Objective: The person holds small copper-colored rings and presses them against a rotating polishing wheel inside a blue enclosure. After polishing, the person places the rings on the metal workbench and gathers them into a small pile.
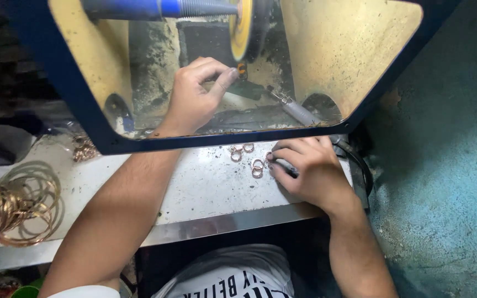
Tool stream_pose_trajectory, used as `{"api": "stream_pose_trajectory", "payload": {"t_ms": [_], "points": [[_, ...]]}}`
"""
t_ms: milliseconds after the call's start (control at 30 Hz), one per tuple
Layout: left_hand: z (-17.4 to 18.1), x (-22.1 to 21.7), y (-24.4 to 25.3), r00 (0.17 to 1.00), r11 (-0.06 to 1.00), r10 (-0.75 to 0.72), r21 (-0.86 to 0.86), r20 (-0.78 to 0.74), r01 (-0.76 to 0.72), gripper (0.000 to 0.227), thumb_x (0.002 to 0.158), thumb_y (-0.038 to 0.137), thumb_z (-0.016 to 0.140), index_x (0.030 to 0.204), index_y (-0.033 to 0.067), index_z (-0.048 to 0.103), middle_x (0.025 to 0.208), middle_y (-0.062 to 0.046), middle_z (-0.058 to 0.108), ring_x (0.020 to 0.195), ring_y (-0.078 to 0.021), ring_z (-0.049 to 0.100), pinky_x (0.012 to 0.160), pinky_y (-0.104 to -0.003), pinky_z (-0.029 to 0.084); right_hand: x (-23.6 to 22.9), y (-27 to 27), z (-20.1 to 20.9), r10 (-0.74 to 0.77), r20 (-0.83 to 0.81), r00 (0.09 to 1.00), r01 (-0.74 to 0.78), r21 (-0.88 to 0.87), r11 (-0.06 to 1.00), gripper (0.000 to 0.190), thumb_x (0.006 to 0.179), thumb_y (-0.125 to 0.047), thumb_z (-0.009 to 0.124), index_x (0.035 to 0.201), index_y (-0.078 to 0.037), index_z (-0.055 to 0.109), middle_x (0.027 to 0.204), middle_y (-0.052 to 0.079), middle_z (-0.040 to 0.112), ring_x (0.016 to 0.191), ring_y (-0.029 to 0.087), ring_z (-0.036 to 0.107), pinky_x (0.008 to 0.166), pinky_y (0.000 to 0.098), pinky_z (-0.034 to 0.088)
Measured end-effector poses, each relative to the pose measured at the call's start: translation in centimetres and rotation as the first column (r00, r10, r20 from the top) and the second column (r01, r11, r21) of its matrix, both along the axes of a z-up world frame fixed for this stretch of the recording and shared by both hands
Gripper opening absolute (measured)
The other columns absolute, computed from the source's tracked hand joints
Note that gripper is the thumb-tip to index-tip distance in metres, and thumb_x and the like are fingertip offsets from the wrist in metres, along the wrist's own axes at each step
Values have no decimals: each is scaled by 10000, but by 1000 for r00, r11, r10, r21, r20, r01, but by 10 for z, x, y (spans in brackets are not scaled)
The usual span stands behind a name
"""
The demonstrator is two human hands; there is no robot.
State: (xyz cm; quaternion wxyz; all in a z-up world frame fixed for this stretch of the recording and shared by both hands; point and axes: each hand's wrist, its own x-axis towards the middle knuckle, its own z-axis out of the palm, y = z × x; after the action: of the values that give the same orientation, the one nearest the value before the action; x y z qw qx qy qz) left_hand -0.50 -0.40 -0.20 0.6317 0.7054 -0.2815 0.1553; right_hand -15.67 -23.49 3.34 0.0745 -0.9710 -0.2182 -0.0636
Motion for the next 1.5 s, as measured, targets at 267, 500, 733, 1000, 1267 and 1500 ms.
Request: {"api": "stream_pose_trajectory", "payload": {"t_ms": [267,500,733,1000,1267,1500], "points": [[17,-28,17,989,931,-25,358,-145,76,135,975,118,683,959,4,754,862,-209,729,871,-381,706,781,-476,555,50,12,-10,178,14,984,-178,68,982,199,913,-329,688,992,-154,736,1041,52,710,1067,266,656,891,430,478],[32,-111,40,977,812,41,577,-210,90,177,912,124,657,1058,55,729,1011,-190,702,998,-394,678,850,-479,534,29,-3,-9,96,-148,984,-82,101,992,204,882,-234,652,1051,-176,751,992,65,717,997,277,684,906,433,521],[-8,-145,18,985,623,17,768,173,-146,308,849,207,762,1141,135,698,1110,-90,641,1030,-281,622,822,-402,508,56,24,-2,340,-54,939,-336,71,939,202,866,-225,646,1052,-176,708,1039,61,671,1061,284,644,903,467,501],[-16,-152,21,959,638,19,735,283,-230,268,863,283,709,1042,89,665,1158,-124,654,980,-319,585,783,-435,477,36,10,-18,216,-166,962,-192,152,970,318,785,-177,629,1074,-207,756,1079,-8,764,908,248,711,744,389,543],[-10,-152,10,946,584,-71,782,316,-217,54,825,142,657,781,160,632,856,-51,598,831,-263,556,709,-379,460,15,-11,-39,116,26,993,-119,262,958,351,764,-45,659,1101,-89,751,1135,110,753,1009,309,693,939,416,490],[26,-185,43,981,840,-53,539,187,-58,173,977,147,669,1031,-17,655,1074,-196,684,982,-363,629,823,-471,503,-2,-7,-12,63,-104,993,-17,389,921,201,849,-154,681,1031,-107,755,1055,64,711,1012,282,632,957,413,434]]}}
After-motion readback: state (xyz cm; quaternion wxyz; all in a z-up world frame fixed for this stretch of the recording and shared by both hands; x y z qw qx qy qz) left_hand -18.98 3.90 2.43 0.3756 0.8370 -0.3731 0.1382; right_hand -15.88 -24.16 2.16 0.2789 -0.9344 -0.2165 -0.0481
